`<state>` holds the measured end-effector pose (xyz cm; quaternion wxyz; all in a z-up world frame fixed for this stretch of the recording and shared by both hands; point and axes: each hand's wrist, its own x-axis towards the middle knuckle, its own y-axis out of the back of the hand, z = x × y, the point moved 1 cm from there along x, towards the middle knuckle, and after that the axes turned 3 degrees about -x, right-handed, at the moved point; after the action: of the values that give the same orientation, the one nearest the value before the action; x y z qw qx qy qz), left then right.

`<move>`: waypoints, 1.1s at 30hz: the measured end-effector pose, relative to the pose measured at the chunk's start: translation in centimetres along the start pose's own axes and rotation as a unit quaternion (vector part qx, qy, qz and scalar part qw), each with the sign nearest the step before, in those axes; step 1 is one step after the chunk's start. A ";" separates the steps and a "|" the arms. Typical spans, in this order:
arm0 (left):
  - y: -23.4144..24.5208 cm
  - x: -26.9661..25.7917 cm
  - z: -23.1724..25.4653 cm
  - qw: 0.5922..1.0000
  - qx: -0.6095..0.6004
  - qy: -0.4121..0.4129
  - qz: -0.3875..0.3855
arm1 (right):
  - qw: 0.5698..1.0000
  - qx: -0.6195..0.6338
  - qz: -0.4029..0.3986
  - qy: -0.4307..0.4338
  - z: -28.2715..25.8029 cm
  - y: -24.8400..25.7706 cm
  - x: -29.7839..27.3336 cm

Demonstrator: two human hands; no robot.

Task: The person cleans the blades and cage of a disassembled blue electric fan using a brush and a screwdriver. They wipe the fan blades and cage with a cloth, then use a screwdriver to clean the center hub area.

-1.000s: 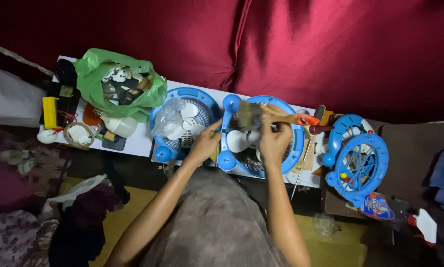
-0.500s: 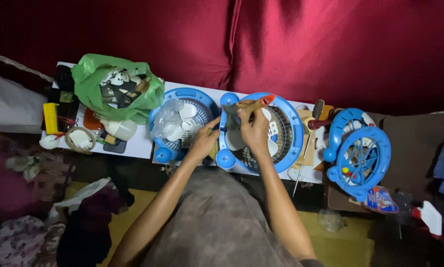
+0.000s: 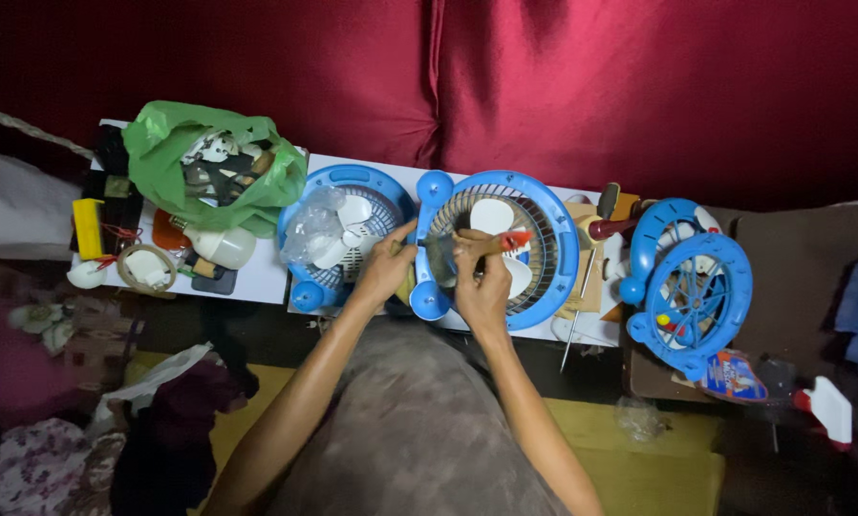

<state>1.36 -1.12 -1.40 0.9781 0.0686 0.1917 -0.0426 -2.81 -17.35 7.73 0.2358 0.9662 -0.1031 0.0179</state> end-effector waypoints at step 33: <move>-4.1 -5.3 8.0 0.989 0.090 -0.110 0.032 | 0.969 0.172 0.168 -0.060 4.5 10.6 -2.9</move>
<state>-1.02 -6.08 7.41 0.9840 0.1569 0.0760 -0.0360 -7.91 -28.06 8.27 0.0528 0.9605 -0.2727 0.0169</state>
